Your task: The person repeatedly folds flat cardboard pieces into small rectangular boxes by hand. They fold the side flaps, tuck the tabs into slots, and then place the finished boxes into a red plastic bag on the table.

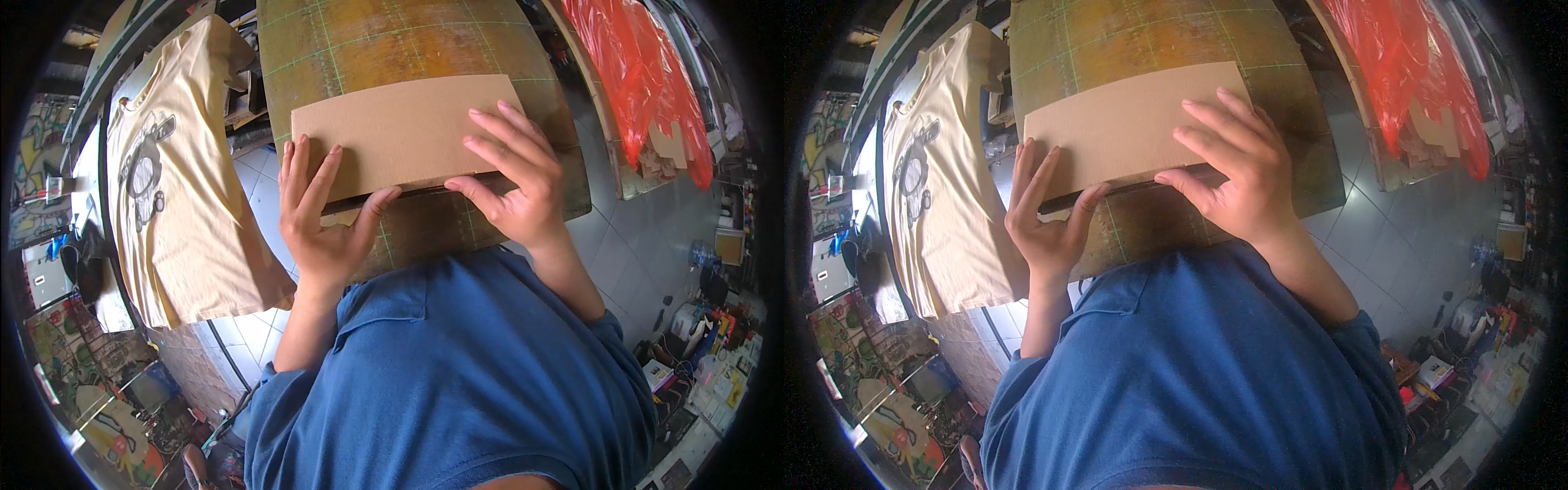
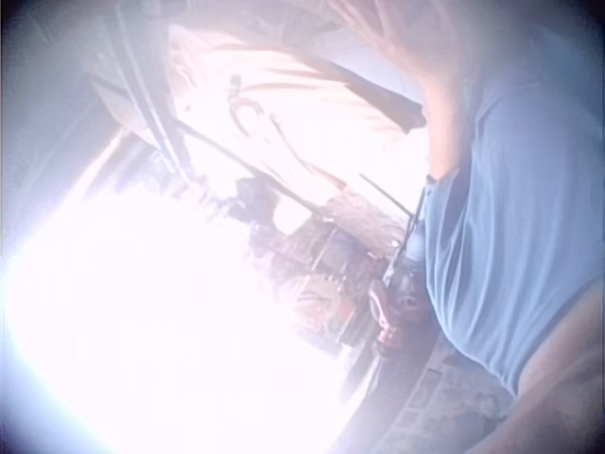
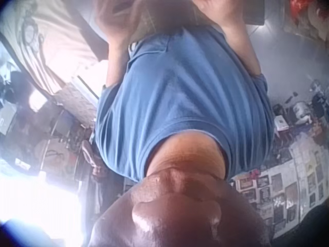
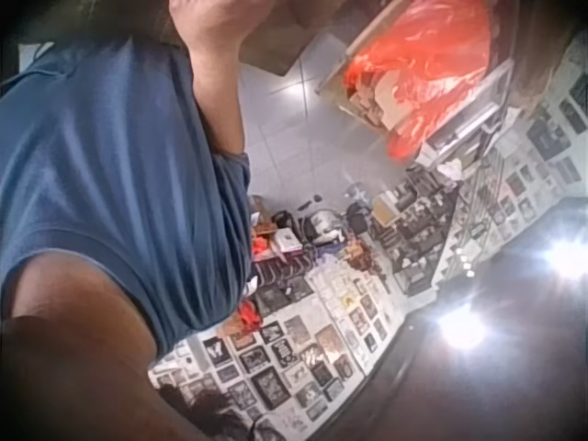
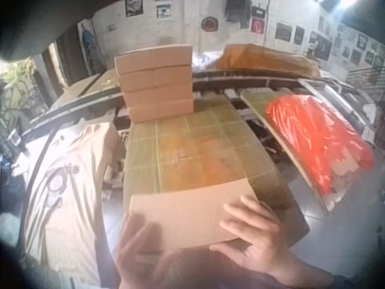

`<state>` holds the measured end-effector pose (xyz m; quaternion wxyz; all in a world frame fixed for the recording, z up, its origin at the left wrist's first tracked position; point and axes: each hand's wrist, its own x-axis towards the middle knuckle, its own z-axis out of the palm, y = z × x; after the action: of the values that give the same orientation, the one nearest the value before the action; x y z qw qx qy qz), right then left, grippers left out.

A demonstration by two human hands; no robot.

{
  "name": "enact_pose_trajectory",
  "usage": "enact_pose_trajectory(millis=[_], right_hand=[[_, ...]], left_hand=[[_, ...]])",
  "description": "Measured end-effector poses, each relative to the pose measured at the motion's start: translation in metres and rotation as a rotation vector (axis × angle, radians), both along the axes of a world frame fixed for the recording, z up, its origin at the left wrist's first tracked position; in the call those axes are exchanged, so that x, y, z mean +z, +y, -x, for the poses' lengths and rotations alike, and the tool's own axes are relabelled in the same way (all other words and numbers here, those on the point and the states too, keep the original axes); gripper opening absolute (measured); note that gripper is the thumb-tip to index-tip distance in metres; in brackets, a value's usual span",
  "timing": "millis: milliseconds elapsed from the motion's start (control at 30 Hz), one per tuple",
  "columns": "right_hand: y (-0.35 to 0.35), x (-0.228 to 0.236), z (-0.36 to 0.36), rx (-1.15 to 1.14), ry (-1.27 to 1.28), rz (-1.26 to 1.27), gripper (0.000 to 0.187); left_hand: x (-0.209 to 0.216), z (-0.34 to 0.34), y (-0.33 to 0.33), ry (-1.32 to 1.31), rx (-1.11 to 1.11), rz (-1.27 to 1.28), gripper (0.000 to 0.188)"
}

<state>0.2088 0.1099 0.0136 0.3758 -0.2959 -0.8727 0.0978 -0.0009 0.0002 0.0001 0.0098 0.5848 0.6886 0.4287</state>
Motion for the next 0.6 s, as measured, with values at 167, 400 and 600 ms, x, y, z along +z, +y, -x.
enact_pose_trajectory(millis=[167, 400, 600], right_hand=[[-0.0010, 0.0027, -0.0040, 0.022, -0.016, 0.007, 0.040], [-0.0021, -0.0017, -0.0042, 0.020, -0.017, 0.005, 0.039], [-0.0017, -0.0033, -0.0025, 0.016, 0.005, -0.011, 0.038]], left_hand=[[-0.0006, -0.0024, -0.0021, 0.012, -0.012, -0.008, 0.065], [-0.0066, -0.0023, -0.0031, 0.021, -0.015, -0.016, 0.065], [-0.0091, -0.0027, -0.0022, 0.024, -0.008, -0.045, 0.064]])
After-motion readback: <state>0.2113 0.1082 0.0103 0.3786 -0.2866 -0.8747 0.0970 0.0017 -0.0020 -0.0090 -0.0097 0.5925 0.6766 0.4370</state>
